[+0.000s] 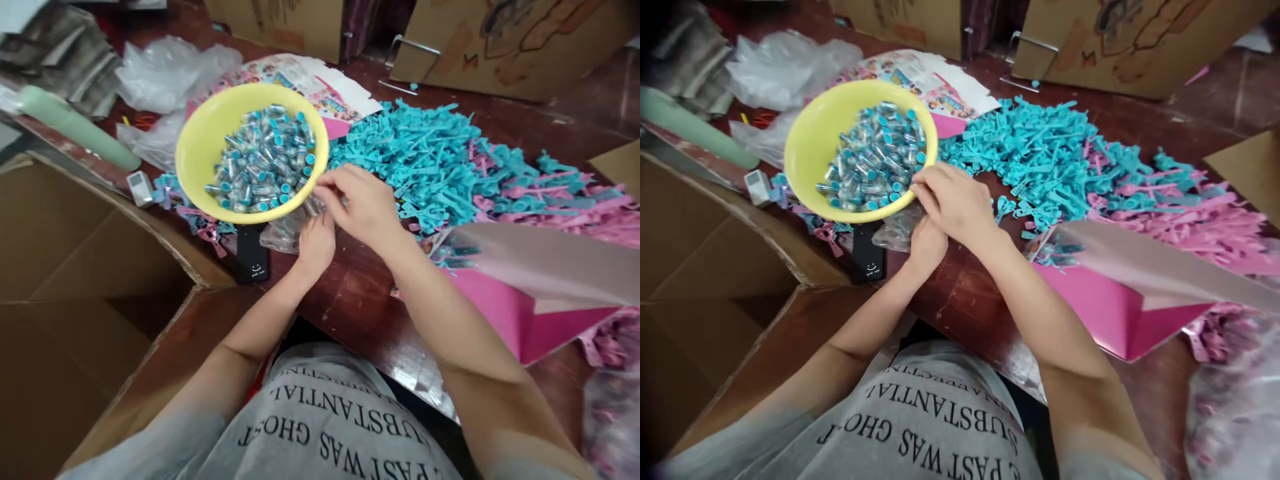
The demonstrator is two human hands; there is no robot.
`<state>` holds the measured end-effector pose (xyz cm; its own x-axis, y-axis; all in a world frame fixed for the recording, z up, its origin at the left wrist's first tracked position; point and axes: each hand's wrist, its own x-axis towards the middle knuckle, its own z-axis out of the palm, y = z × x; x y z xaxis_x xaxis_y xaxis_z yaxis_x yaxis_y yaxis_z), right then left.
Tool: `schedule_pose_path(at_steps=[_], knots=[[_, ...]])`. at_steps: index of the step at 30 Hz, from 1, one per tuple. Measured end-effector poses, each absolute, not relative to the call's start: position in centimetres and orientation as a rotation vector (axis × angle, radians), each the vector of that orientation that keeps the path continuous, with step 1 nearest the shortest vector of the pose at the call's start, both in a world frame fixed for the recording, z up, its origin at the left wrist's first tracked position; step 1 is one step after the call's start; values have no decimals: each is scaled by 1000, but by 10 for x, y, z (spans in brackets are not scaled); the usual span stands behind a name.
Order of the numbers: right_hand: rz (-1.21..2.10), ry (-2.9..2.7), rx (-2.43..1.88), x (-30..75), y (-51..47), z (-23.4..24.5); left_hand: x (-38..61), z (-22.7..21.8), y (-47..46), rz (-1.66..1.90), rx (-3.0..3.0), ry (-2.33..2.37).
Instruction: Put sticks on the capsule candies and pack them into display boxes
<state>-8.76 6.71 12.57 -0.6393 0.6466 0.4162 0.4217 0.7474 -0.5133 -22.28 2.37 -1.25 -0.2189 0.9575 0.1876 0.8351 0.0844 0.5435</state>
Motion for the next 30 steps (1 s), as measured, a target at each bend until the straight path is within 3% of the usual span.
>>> schedule_pose_path(at_steps=[7,18,24,30], knots=[[432,-2844,-824,-230,121,102,-240,6,-42,840,1698,2113],[510,-2820,-836,-266,96,114,-257,10,-81,1369,1170,1549],[787,-2641,-506,-189,82,127,-271,22,-93,1354,954,1546],[1148,-2610,-445,-69,41,93,-275,25,-114,1302,985,1478]])
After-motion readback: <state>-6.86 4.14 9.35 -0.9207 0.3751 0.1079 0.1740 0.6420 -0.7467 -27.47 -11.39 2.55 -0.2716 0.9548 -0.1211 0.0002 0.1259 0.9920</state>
